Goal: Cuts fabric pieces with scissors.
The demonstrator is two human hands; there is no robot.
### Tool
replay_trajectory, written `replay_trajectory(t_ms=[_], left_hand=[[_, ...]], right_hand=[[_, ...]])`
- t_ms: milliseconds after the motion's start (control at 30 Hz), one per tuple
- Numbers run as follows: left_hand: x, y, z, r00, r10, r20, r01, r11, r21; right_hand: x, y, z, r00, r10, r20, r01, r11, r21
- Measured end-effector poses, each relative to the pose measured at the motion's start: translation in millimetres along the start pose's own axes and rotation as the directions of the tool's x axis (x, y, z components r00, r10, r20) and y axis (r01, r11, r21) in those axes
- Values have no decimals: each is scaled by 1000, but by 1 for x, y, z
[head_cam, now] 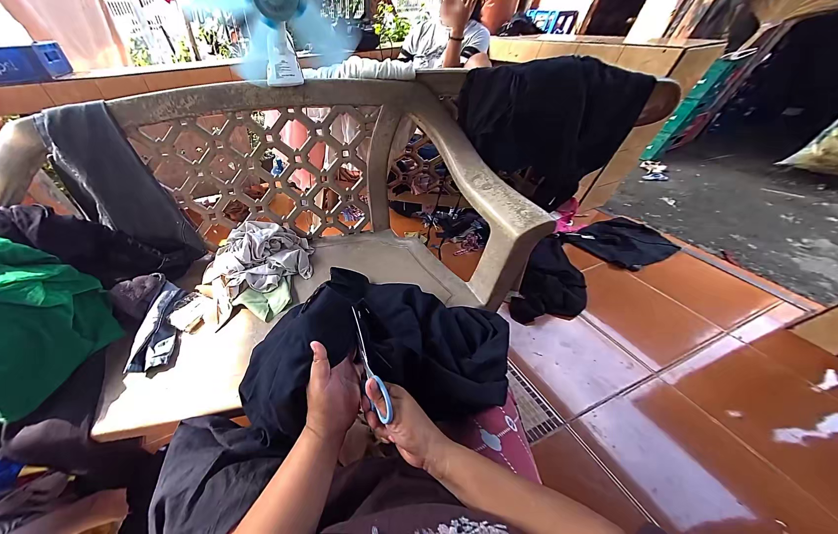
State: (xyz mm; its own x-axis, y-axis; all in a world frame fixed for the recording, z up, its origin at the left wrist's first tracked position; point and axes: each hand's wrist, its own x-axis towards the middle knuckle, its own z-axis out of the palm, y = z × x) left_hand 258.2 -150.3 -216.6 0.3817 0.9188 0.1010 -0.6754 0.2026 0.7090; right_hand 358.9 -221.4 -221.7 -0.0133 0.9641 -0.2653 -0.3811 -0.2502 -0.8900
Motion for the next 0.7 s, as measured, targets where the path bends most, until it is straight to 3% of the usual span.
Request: replay_trajectory(t_ms=[267,467,700], left_hand=[[16,15,-3,930,147,-335,-127,989,82],[12,42,-5,977,55,-207,-18,984,177],[11,56,-2,998,6,-70,1,996,93]], right_hand=[[-7,-5,-15,999,12,40,-8,996,-94],[-13,-29,-36,980,57,189,-4,962,-271],[-3,-49,-60,925,91,370,70,914,-399]])
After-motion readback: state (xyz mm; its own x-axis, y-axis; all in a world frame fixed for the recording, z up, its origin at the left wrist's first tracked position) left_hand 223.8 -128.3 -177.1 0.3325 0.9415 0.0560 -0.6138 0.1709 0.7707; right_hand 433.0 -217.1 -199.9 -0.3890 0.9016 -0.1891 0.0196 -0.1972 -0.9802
